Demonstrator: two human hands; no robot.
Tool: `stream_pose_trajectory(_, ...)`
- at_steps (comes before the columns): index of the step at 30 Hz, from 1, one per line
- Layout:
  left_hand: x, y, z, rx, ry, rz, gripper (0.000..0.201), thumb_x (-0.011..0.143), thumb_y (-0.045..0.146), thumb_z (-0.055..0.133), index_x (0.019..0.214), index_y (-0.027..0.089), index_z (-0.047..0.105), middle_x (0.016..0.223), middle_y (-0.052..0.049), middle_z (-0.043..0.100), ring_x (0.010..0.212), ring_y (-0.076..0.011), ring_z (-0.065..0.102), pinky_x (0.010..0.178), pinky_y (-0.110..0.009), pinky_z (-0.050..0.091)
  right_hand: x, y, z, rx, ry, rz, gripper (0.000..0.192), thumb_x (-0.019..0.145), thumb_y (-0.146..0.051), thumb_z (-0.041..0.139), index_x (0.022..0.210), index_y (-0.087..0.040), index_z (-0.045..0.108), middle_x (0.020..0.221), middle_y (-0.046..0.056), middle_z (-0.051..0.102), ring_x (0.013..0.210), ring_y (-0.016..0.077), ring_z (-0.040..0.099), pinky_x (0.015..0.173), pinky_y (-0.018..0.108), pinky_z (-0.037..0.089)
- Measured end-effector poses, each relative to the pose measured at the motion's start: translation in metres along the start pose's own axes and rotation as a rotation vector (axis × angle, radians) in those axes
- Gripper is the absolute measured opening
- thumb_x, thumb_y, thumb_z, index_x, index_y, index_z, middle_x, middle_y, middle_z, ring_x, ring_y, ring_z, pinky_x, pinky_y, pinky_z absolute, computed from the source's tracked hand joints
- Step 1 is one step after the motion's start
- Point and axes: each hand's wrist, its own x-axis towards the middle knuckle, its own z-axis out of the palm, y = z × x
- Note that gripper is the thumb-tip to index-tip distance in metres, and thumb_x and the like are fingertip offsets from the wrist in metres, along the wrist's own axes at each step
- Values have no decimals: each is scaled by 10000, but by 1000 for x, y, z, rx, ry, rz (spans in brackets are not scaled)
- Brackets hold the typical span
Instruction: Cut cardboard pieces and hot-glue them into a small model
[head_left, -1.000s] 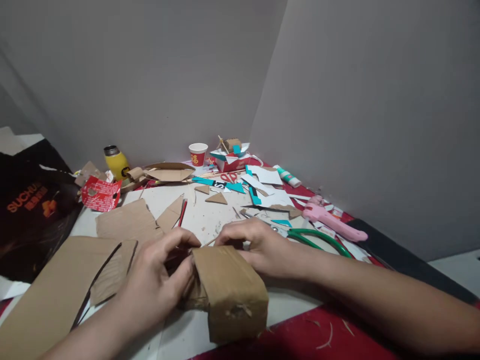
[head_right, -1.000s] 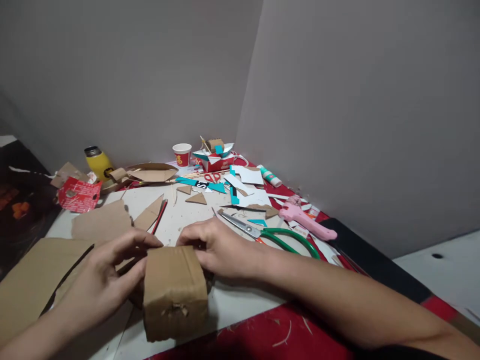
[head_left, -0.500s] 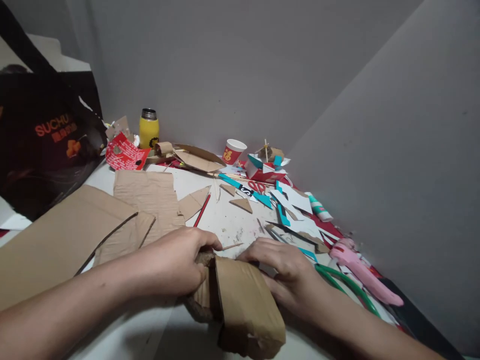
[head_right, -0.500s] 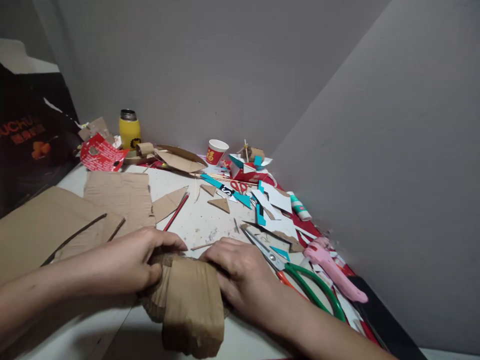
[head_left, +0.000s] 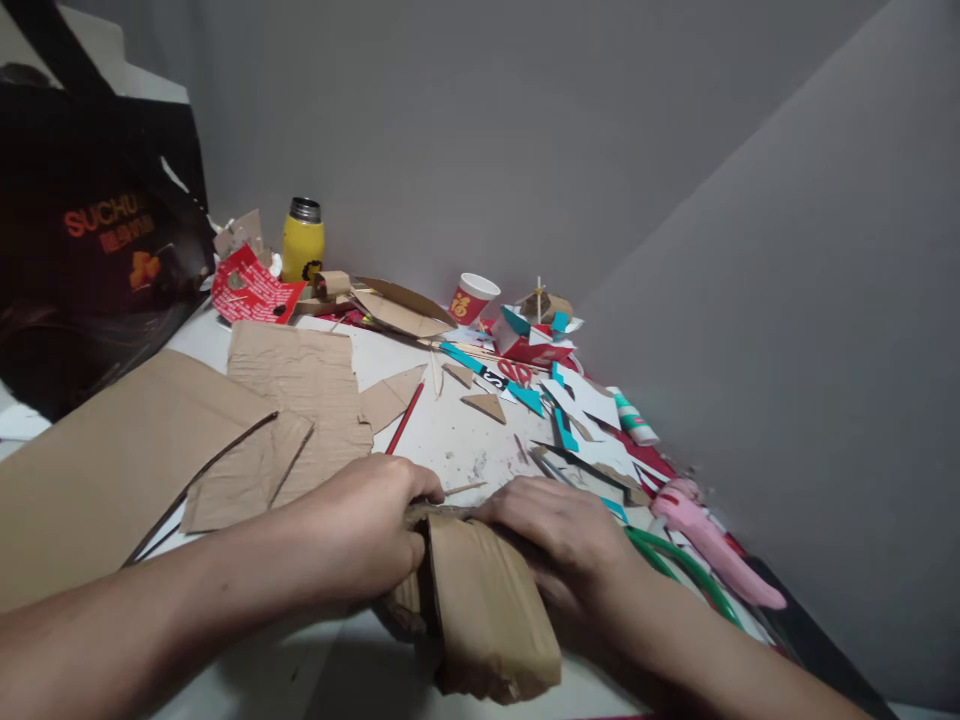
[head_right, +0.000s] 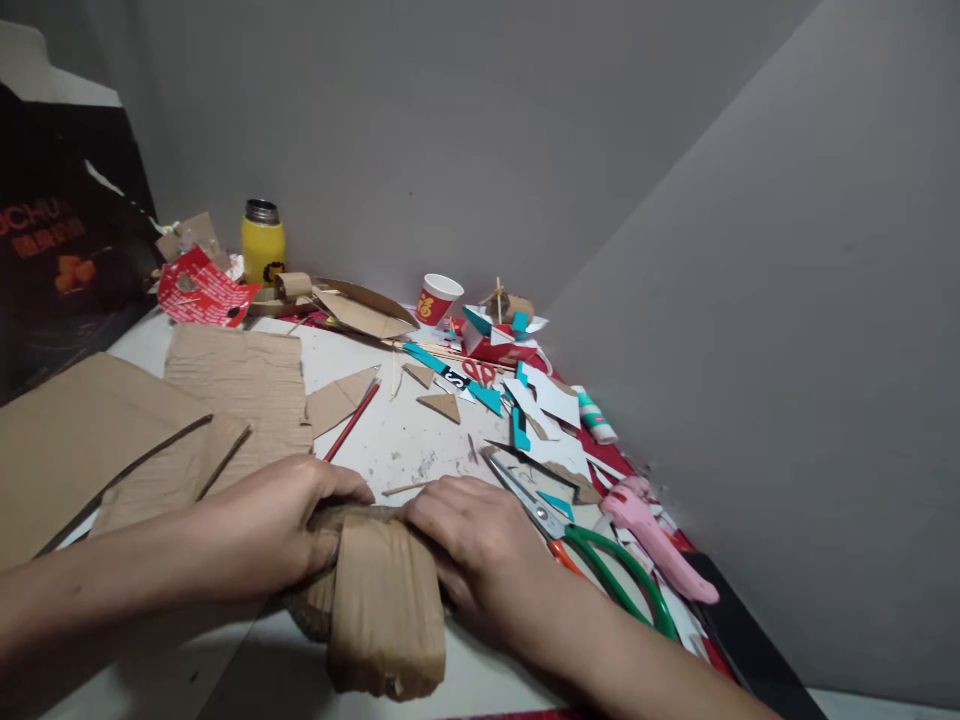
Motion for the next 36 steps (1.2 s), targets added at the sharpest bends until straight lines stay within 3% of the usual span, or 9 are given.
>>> stream_pose_trajectory(4, -5, 5, 4, 61, 13, 35, 193, 636, 109, 497, 734, 222, 620, 730, 8, 676, 658, -158, 596, 561, -245, 362, 2, -4, -7, -70, -46, -45, 212, 879, -89, 393, 886, -144, 598, 720, 54, 610, 666, 156, 516, 605, 276, 372)
stream_pose_trajectory(8, -2, 15, 7, 159, 33, -7, 133, 736, 188, 474, 717, 209, 604, 781, -21, 683, 713, -183, 594, 612, -267, 375, 2, -3, -9, -125, -56, -92, 231, 853, -90, 383, 811, -148, 603, 702, 54, 585, 645, 164, 482, 596, 290, 358)
stream_pose_trajectory(15, 5, 20, 8, 325, 30, 24, 132, 657, 148, 468, 631, 210, 582, 630, -4, 641, 591, -162, 557, 556, -258, 346, 7, 8, -8, 9, -73, -62, 156, 835, -125, 455, 799, -142, 606, 732, 47, 608, 681, 156, 516, 642, 272, 393)
stream_pose_trajectory(20, 3, 18, 5, 327, 19, 34, 151, 656, 107, 455, 604, 204, 558, 599, 18, 622, 550, -136, 541, 545, -238, 349, 2, 1, -45, 129, -179, 111, 213, 840, -151, 581, 1049, -129, 615, 971, 85, 639, 891, 175, 568, 767, 267, 418)
stream_pose_trajectory(22, 3, 17, 3, 309, 8, 38, 171, 687, 103, 448, 610, 204, 562, 599, 27, 624, 556, -128, 553, 545, -227, 354, -4, -4, -62, 153, -185, 182, 132, 843, -185, 609, 962, -139, 642, 880, 55, 640, 794, 150, 564, 701, 242, 408)
stream_pose_trajectory(25, 3, 16, 0, 298, -19, 40, 190, 720, 105, 447, 653, 206, 593, 622, 32, 640, 596, -129, 586, 556, -219, 366, -12, -13, -73, 315, -303, 205, 77, 811, -233, 662, 779, -164, 656, 649, -36, 562, 558, 74, 457, 534, 187, 334)
stream_pose_trajectory(28, 5, 17, -1, 309, -27, 36, 187, 726, 103, 452, 650, 201, 593, 608, 33, 632, 596, -131, 587, 559, -218, 371, -15, -21, -62, 557, -355, 263, 94, 748, -215, 712, 705, -148, 662, 569, -73, 485, 495, 41, 378, 474, 157, 288)
stream_pose_trajectory(32, 5, 18, -3, 302, -41, 48, 189, 731, 109, 462, 682, 194, 623, 631, 23, 643, 618, -142, 588, 563, -221, 376, -19, -25, -33, 847, -233, 439, 116, 810, -179, 635, 800, -101, 721, 589, -51, 541, 507, 45, 419, 493, 147, 342)
stream_pose_trajectory(36, 4, 15, -4, 274, -34, 64, 204, 717, 93, 458, 691, 194, 633, 641, 21, 647, 645, -146, 600, 572, -221, 376, -26, -22, -14, 692, -62, 275, 181, 838, -179, 592, 926, -126, 741, 744, 33, 682, 654, 99, 581, 615, 173, 424)
